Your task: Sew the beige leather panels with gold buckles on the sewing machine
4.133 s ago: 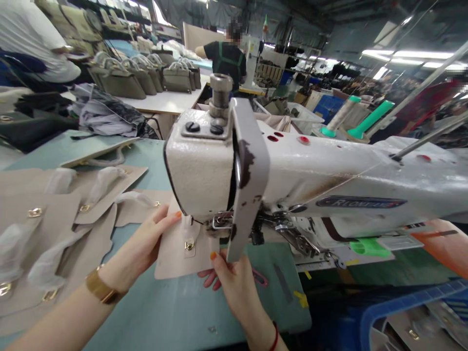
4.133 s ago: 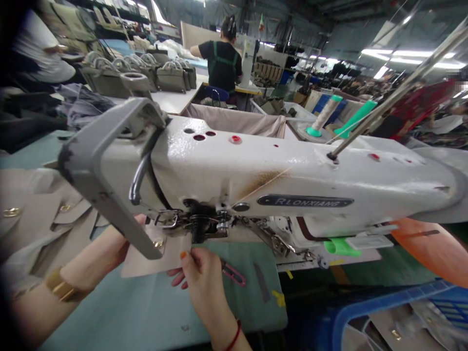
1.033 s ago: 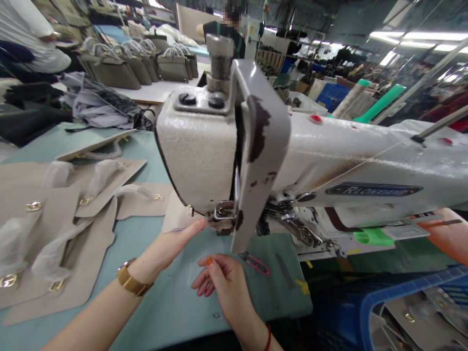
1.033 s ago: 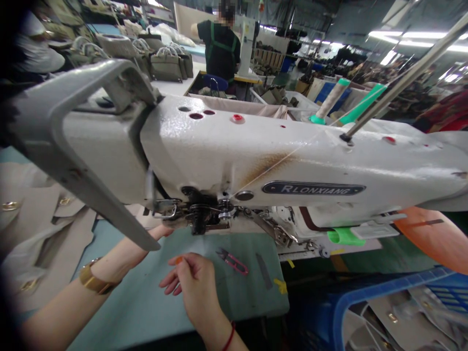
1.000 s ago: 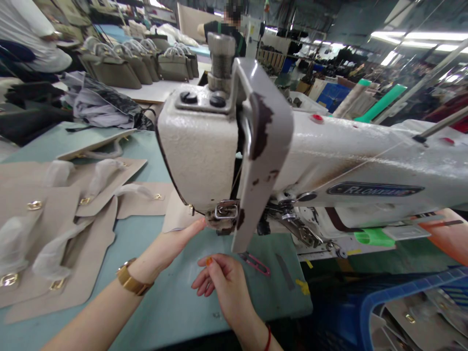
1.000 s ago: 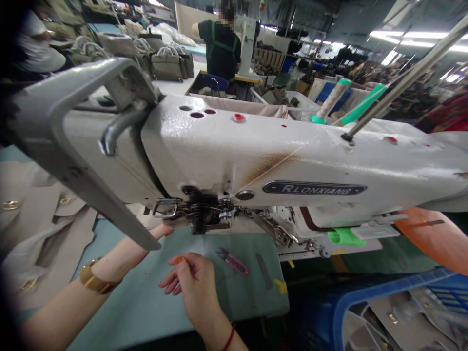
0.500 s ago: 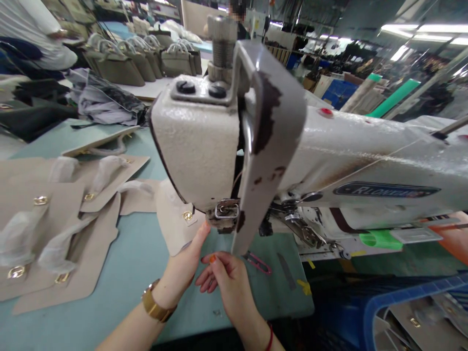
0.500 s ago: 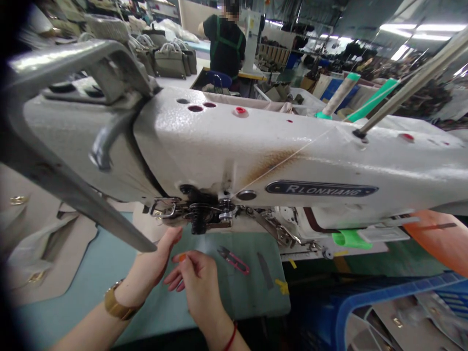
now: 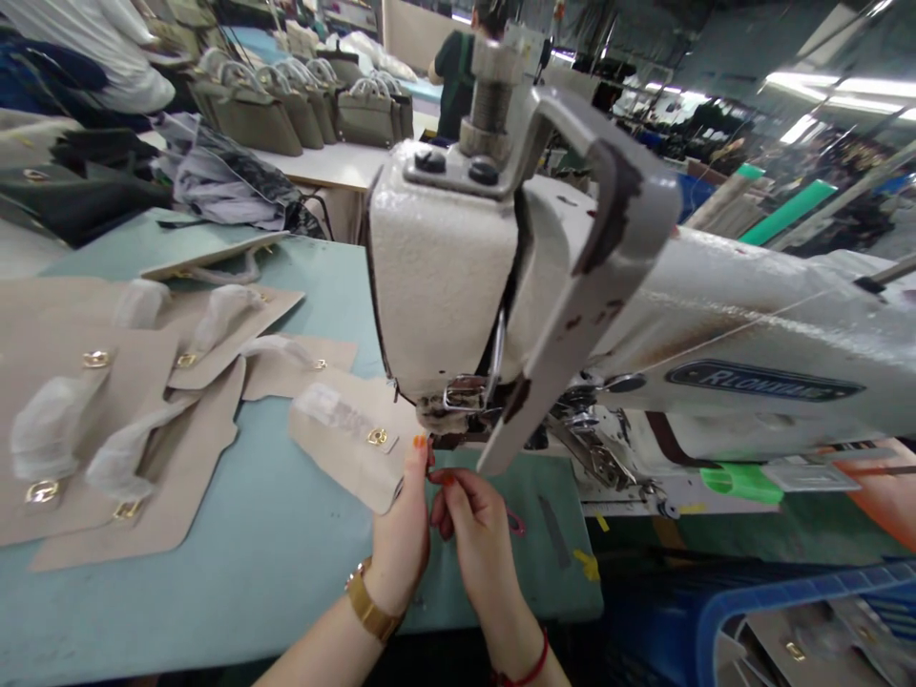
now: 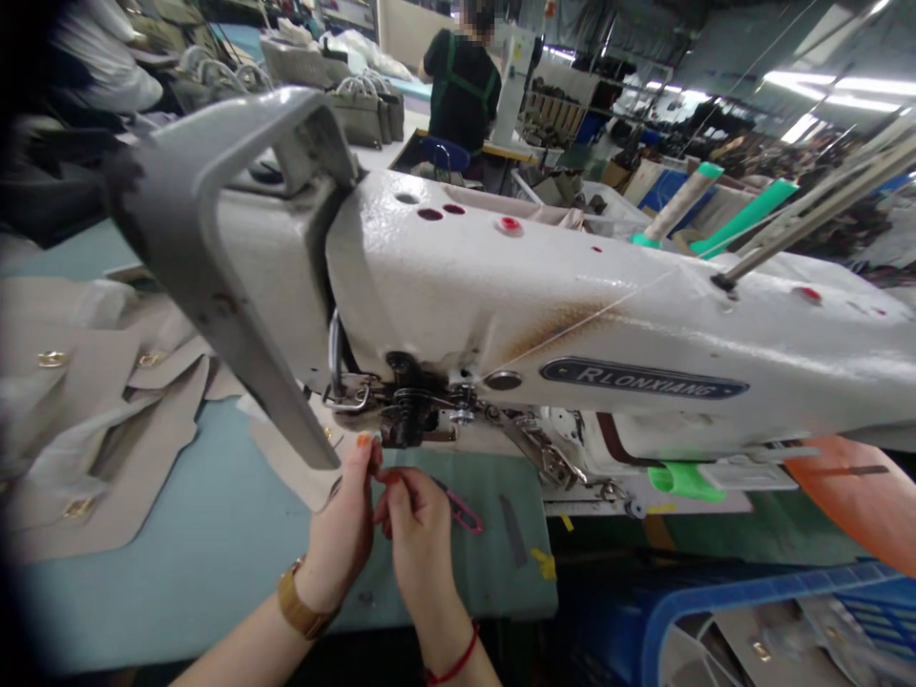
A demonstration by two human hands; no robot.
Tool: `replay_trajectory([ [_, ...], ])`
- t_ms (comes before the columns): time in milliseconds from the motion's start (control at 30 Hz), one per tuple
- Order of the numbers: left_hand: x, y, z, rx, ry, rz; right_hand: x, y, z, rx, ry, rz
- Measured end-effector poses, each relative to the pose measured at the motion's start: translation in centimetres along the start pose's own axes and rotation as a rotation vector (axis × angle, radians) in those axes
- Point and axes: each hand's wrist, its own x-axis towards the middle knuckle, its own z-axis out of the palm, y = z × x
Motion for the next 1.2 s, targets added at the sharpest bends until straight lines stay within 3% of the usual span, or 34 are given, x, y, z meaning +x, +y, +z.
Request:
replay_trajectory([
  [100, -1.7, -3.4, -2.6, -0.155, 0.036, 0.138, 0.3, -0.4, -0.1, -0.018, 0.052, -0.007],
  [167, -2.3, -5.0, -6.2, -0.066, 0.073, 0.175, 0.6, -0.4, 0.2, 0.001, 0.065, 0.008],
  [200, -2.0, -5.1, -8.2, 0.040, 0.147, 0.264, 0.7, -0.4, 0.6, 0.008, 0.064, 0.013],
  [233, -1.3, -4.8, -10.3, 0.205, 0.155, 0.386, 0.9, -0.5, 1.0, 0.009, 0.061, 0.008],
  [300, 1.7, -2.7, -13.4, 0.520, 0.011, 0.651, 1.3, -0.6, 2.2, -0.016, 0.051, -0.035],
  [367, 5.7, 0.6, -14.4, 0.786, -0.206, 0.875, 1.9, -0.9, 3.5, -0.067, 0.054, -0.101],
  [467, 10.6, 5.9, -12.4, 1.027, -0.648, 1.053, 2.8, -1.1, 4.8, -0.123, 0.110, -0.161],
  [567, 11.9, 9.5, -9.4, 1.054, -0.905, 1.164, 3.2, -0.9, 4.8, -0.164, 0.122, -0.164],
  [600, 11.6, 10.2, -8.8, 1.078, -0.938, 1.177, 3.2, -0.8, 4.6, -0.175, 0.106, -0.159],
  [667, 10.6, 10.8, -8.4, 1.159, -0.921, 1.189, 3.1, -0.7, 3.9, -0.181, 0.075, -0.146],
  [800, 8.7, 10.3, -9.0, 1.281, -0.751, 1.195, 3.0, -1.3, 2.9, -0.133, 0.019, -0.105],
  [967, 6.8, 10.0, -8.7, 1.370, -0.638, 1.084, 3.1, -2.1, 2.2, -0.169, 0.007, -0.080],
  [1200, 6.0, 9.5, -8.4, 1.375, -0.529, 1.077, 1.3, -0.5, 1.3, -0.192, -0.036, -0.105],
])
